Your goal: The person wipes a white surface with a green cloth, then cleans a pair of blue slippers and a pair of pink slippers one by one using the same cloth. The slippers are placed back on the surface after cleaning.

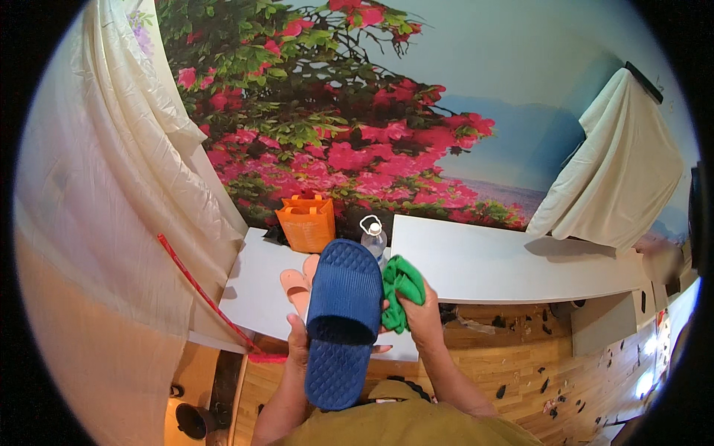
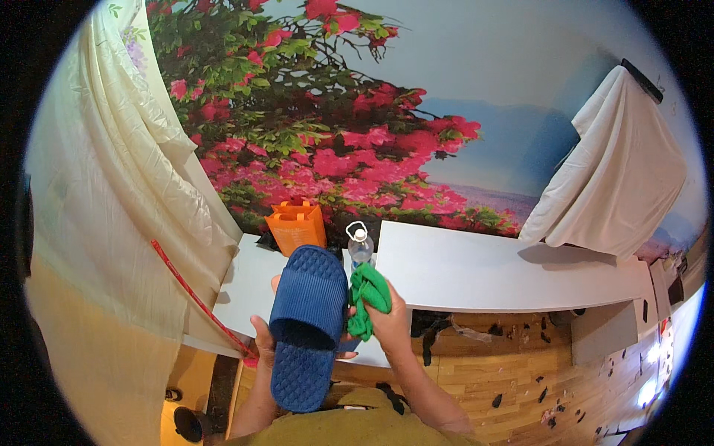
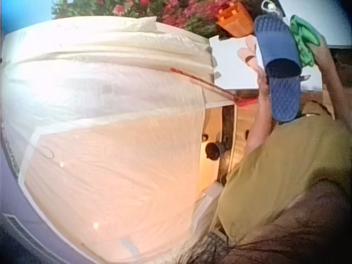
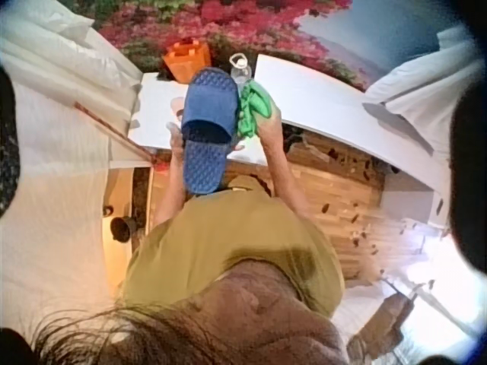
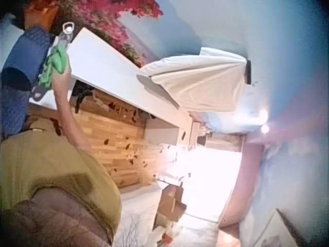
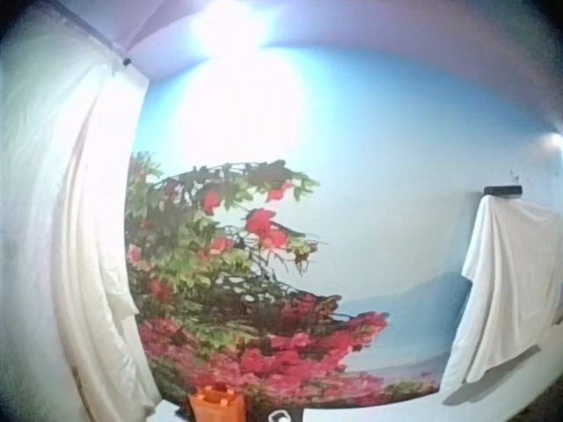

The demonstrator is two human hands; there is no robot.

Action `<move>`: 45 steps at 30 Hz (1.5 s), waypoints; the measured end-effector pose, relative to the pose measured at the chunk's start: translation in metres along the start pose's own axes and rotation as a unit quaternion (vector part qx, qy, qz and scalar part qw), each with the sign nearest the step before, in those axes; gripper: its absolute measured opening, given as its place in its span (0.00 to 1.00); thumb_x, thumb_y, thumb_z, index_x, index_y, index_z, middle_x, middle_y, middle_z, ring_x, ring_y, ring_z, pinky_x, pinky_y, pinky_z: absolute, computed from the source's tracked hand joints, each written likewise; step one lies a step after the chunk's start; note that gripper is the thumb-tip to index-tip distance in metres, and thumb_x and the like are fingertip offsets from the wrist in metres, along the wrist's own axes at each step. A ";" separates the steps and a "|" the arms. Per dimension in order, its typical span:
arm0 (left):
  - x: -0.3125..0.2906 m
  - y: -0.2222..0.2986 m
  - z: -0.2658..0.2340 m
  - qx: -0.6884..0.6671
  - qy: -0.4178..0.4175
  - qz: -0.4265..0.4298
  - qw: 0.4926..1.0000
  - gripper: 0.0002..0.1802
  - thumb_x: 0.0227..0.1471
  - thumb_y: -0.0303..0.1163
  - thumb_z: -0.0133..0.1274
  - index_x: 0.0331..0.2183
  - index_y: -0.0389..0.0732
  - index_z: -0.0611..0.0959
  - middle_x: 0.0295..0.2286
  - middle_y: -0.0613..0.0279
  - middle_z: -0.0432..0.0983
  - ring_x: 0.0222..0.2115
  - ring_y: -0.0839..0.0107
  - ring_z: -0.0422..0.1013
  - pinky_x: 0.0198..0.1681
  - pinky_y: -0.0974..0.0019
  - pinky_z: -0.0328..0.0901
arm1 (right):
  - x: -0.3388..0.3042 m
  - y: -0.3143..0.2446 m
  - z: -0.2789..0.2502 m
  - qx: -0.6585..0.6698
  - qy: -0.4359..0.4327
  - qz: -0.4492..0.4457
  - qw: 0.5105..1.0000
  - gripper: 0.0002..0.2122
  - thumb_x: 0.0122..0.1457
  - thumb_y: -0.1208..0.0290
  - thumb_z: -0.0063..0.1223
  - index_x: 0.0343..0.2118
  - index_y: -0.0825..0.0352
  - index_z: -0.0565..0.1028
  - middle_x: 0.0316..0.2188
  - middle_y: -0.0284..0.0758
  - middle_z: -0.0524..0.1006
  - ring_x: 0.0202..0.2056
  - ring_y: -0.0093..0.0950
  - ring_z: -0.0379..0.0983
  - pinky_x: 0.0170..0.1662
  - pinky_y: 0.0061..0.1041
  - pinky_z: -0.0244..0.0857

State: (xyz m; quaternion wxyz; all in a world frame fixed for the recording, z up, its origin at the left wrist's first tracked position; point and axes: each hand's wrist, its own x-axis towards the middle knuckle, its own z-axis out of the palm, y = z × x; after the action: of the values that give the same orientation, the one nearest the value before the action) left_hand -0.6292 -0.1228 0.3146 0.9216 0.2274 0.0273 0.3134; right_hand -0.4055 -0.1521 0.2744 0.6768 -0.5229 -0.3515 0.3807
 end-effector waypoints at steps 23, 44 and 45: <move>0.000 0.045 -0.058 0.116 0.199 0.222 0.947 0.47 0.55 0.52 0.68 0.65 0.29 0.75 0.55 0.43 0.82 0.54 0.50 0.81 0.60 0.48 0.77 | -0.064 0.002 0.033 -0.285 -0.274 -0.161 0.904 0.28 0.61 0.77 0.68 0.66 0.64 0.78 0.61 0.47 0.81 0.55 0.45 0.81 0.59 0.38 0.75; -0.007 -0.014 -0.086 0.141 0.134 0.144 0.970 0.49 0.72 0.69 0.48 0.71 0.35 0.67 0.62 0.47 0.76 0.61 0.55 0.76 0.69 0.51 0.69 | -0.076 0.003 0.062 -0.369 -0.238 -0.304 0.845 0.20 0.62 0.74 0.62 0.56 0.75 0.77 0.56 0.59 0.74 0.52 0.62 0.72 0.58 0.53 0.70; -0.006 -0.017 -0.080 0.165 0.156 0.137 0.964 0.51 0.71 0.71 0.44 0.71 0.34 0.68 0.63 0.46 0.76 0.62 0.53 0.76 0.70 0.50 0.68 | -0.073 0.009 0.062 -0.383 -0.220 -0.326 0.836 0.18 0.59 0.77 0.62 0.53 0.75 0.79 0.53 0.59 0.75 0.50 0.62 0.73 0.56 0.54 0.71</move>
State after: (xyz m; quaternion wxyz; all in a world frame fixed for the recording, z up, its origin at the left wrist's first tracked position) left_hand -0.6394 -0.1062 0.2350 0.8039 0.3261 0.1908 0.4593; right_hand -0.4946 -0.1882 0.2723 0.4125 -0.4978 -0.7589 0.0786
